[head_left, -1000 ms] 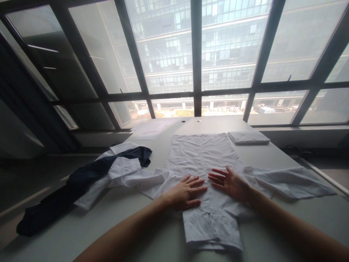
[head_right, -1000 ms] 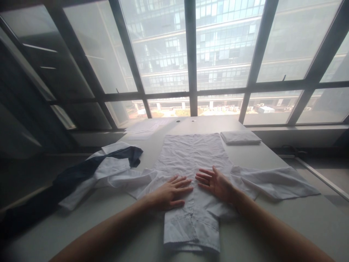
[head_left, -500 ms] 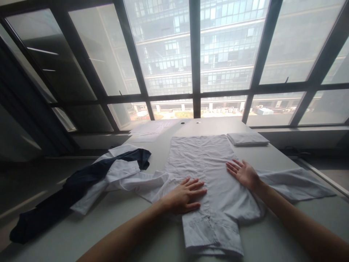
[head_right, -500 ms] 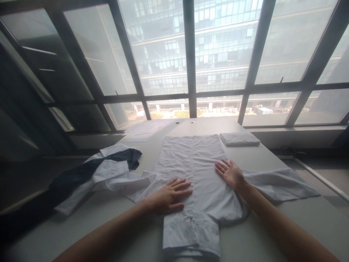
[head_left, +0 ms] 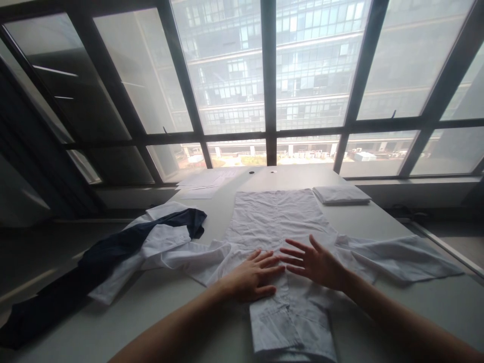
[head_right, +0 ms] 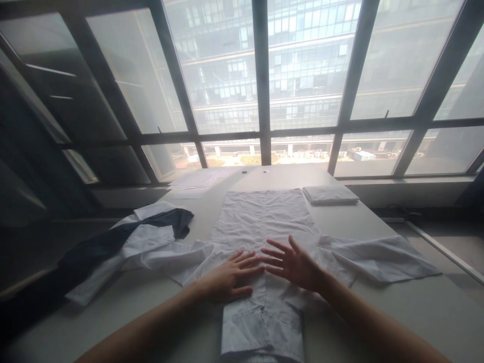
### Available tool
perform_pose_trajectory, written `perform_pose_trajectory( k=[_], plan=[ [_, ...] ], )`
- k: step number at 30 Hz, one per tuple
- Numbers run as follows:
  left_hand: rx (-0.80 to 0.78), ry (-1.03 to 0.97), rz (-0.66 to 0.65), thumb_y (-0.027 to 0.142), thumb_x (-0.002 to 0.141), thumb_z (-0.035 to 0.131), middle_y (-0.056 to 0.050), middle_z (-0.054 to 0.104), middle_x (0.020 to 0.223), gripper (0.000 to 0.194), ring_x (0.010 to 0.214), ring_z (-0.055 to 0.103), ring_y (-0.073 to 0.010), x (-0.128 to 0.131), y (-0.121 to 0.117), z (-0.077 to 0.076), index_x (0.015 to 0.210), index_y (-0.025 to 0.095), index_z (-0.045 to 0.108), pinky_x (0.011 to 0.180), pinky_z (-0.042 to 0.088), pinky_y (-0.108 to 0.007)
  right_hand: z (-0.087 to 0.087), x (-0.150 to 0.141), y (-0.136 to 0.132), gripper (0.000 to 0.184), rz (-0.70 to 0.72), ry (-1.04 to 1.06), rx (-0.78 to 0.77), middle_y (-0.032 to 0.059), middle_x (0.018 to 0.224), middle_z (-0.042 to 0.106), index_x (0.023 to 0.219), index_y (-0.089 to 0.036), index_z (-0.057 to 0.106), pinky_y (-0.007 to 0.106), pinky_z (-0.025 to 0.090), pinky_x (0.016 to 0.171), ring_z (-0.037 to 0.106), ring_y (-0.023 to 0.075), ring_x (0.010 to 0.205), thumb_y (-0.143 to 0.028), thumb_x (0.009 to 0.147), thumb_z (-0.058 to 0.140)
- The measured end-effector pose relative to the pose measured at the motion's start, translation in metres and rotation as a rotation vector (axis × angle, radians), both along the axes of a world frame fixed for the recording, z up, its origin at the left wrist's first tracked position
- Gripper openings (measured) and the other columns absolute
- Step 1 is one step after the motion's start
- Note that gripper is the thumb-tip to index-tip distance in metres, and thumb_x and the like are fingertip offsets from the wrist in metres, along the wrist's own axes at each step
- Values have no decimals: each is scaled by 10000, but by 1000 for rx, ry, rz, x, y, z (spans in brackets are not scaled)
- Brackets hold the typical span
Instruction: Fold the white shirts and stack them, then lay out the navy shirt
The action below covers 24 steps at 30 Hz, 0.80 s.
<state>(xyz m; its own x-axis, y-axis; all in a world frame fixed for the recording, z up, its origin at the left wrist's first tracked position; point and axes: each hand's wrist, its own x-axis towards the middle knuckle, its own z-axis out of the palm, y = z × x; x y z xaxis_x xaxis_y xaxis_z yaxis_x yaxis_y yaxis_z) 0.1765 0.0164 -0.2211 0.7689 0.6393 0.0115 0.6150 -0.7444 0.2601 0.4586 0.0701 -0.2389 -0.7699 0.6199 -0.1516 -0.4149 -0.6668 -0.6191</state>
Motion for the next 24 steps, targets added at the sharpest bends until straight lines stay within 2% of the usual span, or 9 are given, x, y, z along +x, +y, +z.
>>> perform_pose_trajectory(
  k=[2,6,13,19,21,24],
  plan=[
    [-3,6,-2,517,986,558,-32,292,1663,654,1545,206,-323,0,0,0,1585,365,345,1256,131,-553,-5,-6,-6,607,49,-40,-6,164,1486,555,1449,-169,534,475,373,1168,545,268,1352,-592,1034,399],
    [17,-7,-5,514,989,555,-22,291,1663,641,1540,223,-320,-1,0,-2,1581,385,348,1259,141,-537,-12,-3,3,565,-33,-68,-36,181,1470,564,1470,-152,493,446,399,1154,570,246,1328,-523,1051,415],
    [18,-8,-2,526,994,543,-40,295,1660,628,1536,239,-316,-2,1,-4,1576,371,365,1257,146,-536,-12,15,33,497,-361,-136,-86,184,1315,668,1481,-146,448,421,531,1023,689,226,1145,-406,1057,437],
    [17,-13,-8,525,1000,531,-28,297,1660,618,1537,238,-308,-3,3,-6,1576,378,364,1259,133,-534,-19,43,62,451,-673,-122,-106,136,1235,702,1480,-209,451,447,587,952,703,227,1097,-339,1051,399],
    [22,-19,-10,523,999,534,-26,296,1661,618,1537,236,-308,-4,4,-7,1576,377,366,1260,131,-527,-20,48,66,440,-722,-116,-107,125,1282,683,1469,-246,463,466,582,965,699,227,1102,-339,1042,407],
    [25,-19,-7,526,1000,531,-25,297,1661,616,1538,236,-311,-4,4,-8,1574,373,370,1261,132,-530,-15,47,63,431,-717,-98,-82,123,1338,656,1452,-267,485,497,553,1010,683,233,1150,-367,1042,400]
  ],
)
